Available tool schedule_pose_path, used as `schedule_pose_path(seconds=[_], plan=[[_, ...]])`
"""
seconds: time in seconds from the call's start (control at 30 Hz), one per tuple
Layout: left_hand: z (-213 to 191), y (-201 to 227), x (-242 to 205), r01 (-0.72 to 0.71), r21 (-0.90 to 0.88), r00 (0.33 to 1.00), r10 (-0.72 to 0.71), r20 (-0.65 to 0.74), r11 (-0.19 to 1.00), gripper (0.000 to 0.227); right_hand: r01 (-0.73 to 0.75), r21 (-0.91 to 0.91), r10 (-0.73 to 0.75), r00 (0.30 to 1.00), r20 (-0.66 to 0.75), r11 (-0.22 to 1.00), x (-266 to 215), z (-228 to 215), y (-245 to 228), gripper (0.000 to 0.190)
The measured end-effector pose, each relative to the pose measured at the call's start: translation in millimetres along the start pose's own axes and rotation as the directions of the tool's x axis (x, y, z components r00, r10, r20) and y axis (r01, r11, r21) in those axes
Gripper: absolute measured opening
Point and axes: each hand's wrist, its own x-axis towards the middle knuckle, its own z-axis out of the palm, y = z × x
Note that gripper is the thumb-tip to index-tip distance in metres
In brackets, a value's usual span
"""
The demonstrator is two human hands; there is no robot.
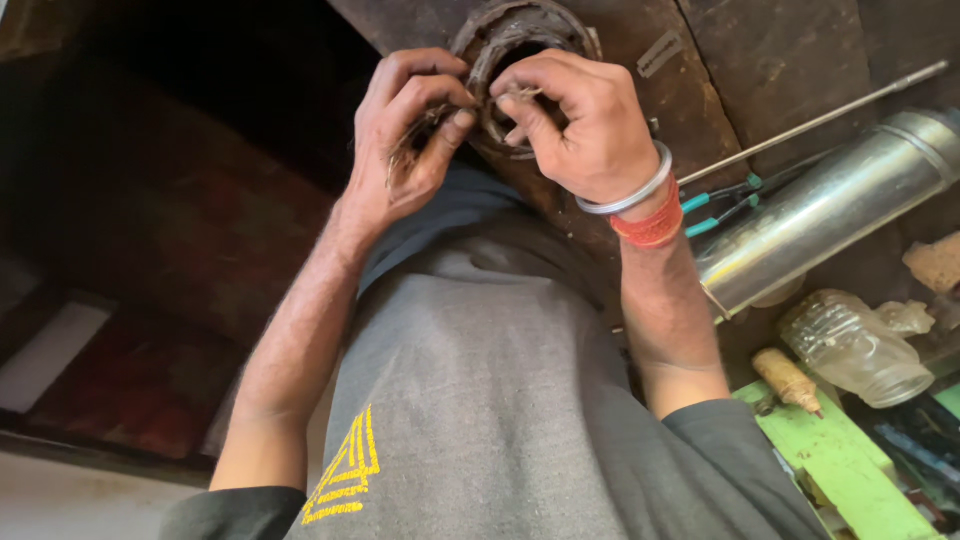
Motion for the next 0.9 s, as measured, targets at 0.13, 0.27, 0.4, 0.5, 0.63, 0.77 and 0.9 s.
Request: schedule_pose_path(seconds=[0.13,0.27,0.4,0.5,0.63,0.77,0.9], plan=[[0.7,3.9,-1.6,0.060,-0.060,0.998,-0.061,-0.012,0.996,0.015,-0.032,0.016,0.031,0.999,0.024,0.999,0.3,-2.6,1.6,0.006],[2.8,6.7,-2.5,0.136,-0.172,0.990,-0.140,-0.012,0.976,0.014,-0.047,0.023,0.046,0.999,0.021,0.999,0.9,-4.2,0.1,0.008],[1.2,4.4,-2.6,0.133,-0.180,0.991,-0.135,-0.002,0.975,0.015,-0.147,0.056,0.146,0.989,0.009,0.988,4.5,-3.3,-3.9,0.009],[2.6,3.8,-2.5,0.139,-0.189,0.990,-0.141,0.000,0.972,0.017,-0.176,0.027,0.175,0.984,0.045,0.984,7.1,-7.0,-4.9,0.008],[0.8,4.6,-2.8,0.197,-0.222,0.980,-0.197,0.025,0.955,0.015,-0.057,-0.126,0.067,0.995,0.069,0.990,6.5,-10.2,-4.6,0.005],[-0.6,2.2,-2.3,0.193,-0.240,0.981,-0.189,0.039,0.952,0.016,-0.061,-0.068,0.066,0.996,0.067,0.996,5.3,-11.5,-3.3,0.006],[7.5,2.5,-3.8,0.226,-0.284,0.971,-0.238,-0.007,0.932,0.016,-0.070,-0.157,0.049,0.990,-0.130,0.985,2.2,4.4,-6.3,0.006]])
